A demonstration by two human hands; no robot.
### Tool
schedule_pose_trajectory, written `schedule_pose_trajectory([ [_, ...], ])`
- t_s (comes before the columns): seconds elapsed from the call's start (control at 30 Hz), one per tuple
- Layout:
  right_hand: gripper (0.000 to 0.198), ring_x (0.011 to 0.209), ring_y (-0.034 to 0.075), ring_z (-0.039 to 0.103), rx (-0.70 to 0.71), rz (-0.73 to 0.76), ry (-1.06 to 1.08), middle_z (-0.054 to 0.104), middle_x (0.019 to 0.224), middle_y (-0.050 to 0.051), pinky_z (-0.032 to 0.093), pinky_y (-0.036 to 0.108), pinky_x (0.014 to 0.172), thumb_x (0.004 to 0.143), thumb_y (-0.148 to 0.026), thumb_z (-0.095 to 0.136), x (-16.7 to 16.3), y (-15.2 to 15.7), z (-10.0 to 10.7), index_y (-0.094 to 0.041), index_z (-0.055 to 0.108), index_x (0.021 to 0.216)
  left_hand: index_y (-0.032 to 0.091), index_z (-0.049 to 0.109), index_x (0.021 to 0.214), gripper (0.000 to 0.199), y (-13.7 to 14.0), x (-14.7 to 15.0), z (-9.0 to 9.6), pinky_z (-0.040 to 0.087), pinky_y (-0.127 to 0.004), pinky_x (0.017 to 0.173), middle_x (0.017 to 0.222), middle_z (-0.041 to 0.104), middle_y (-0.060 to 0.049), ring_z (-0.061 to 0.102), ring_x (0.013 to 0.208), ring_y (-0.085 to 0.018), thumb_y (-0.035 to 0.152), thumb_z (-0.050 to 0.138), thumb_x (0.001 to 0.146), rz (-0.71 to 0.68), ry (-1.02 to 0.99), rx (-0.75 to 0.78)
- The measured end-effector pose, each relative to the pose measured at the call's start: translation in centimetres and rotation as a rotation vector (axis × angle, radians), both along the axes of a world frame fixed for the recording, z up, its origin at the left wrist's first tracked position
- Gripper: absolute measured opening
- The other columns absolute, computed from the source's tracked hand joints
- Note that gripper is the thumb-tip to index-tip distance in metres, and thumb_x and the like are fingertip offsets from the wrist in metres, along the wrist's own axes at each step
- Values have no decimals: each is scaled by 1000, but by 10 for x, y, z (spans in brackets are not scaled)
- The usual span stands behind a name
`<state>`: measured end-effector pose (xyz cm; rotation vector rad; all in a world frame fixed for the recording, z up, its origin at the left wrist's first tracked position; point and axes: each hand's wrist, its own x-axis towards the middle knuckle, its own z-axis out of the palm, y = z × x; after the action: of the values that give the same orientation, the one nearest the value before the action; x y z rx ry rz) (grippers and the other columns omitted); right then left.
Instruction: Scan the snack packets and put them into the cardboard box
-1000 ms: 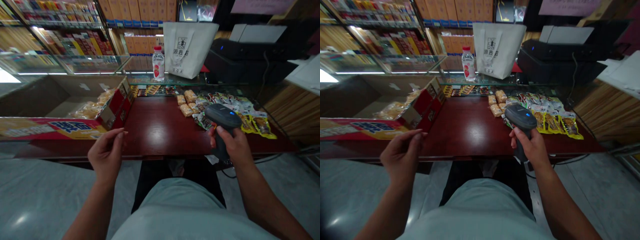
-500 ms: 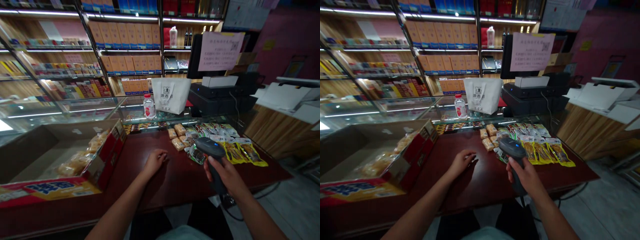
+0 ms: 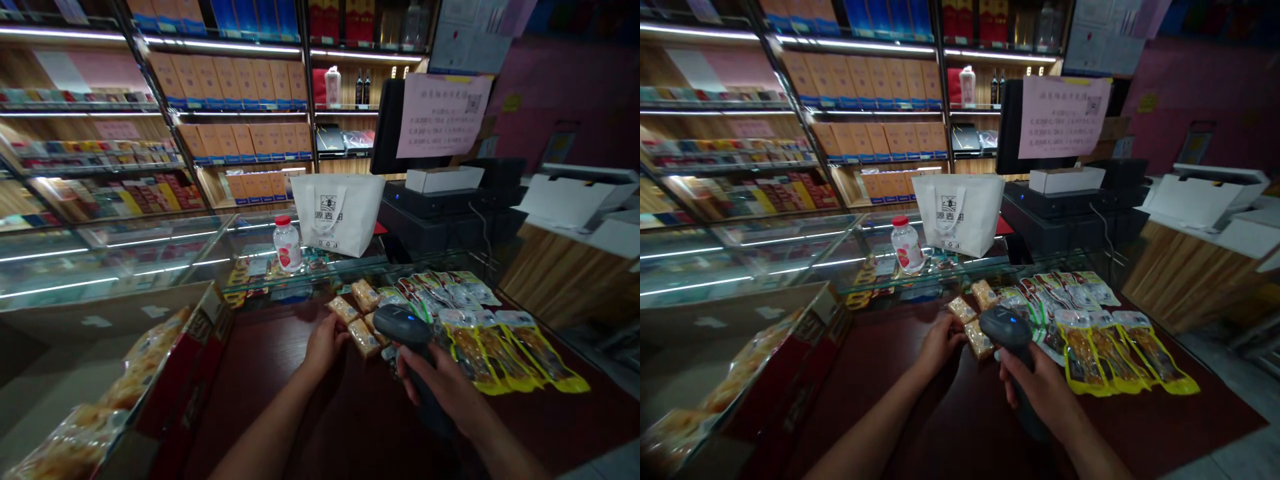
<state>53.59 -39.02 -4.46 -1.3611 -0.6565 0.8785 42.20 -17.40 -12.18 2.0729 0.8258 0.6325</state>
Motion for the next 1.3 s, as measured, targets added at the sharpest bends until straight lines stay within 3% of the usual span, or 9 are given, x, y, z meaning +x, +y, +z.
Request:
schedule_pose_trajectory([
  [0.2,56,44,12,53,-87,60,-15,61,60,-1,42,22,43,83,-72,71,-1,15,-1,-17,60,80,20,58,74,8,-2,-16,-2,45,-26,59,65,62,2,60,63,-17,23,65,78,18,-62,-178],
  [0.3,56,46,12,55,-102,80,-13,64,67,1,44,23,44,84,-73,70,-4,13,-4,-17,61,83,21,55,82,18,-7,-45,5,48,-25,50,68,64,1,62,57,-16,37,61,83,35,-149,-372],
  [0.43,57,49,14,56,-101,132,-29,65,69,2,45,24,46,86,-74,67,-14,8,-7,-17,61,83,19,57,80,31,-16,-90,18,56,-25,56,78,69,-1,68,68,-16,42,76,73,159,-405,-600],
  [0.57,56,49,16,56,-95,167,-138,60,55,-1,44,25,49,90,-74,60,-27,2,-8,-18,60,82,17,64,77,28,-20,-112,25,60,-25,62,81,70,-1,69,71,-15,37,81,71,343,-584,-458],
  [0.67,55,49,16,57,-97,159,-211,60,55,-2,44,26,49,91,-74,58,-38,-4,-8,-19,60,83,16,67,75,22,-19,-113,26,62,-26,67,84,70,-3,69,75,-15,33,80,72,391,-678,-298],
  [0.83,49,51,18,59,-103,137,-301,61,57,-2,47,27,52,93,-69,58,-54,-16,-3,-20,59,87,17,68,76,14,-18,-111,26,62,-26,67,89,70,-4,69,75,-15,28,77,77,369,-723,-107],
  [1.03,54,49,15,58,-69,171,-203,59,58,-3,47,24,48,91,-72,59,-61,-26,3,-18,60,86,17,69,79,11,-16,-115,24,61,-26,69,92,70,-4,69,77,-15,27,74,82,329,-731,17],
  [1.3,56,45,13,56,-73,206,-125,65,69,1,45,23,43,89,-73,61,-60,-36,1,-17,61,85,18,67,77,14,-18,-117,28,61,-28,74,95,69,-5,68,84,-17,30,71,83,343,-646,65],
])
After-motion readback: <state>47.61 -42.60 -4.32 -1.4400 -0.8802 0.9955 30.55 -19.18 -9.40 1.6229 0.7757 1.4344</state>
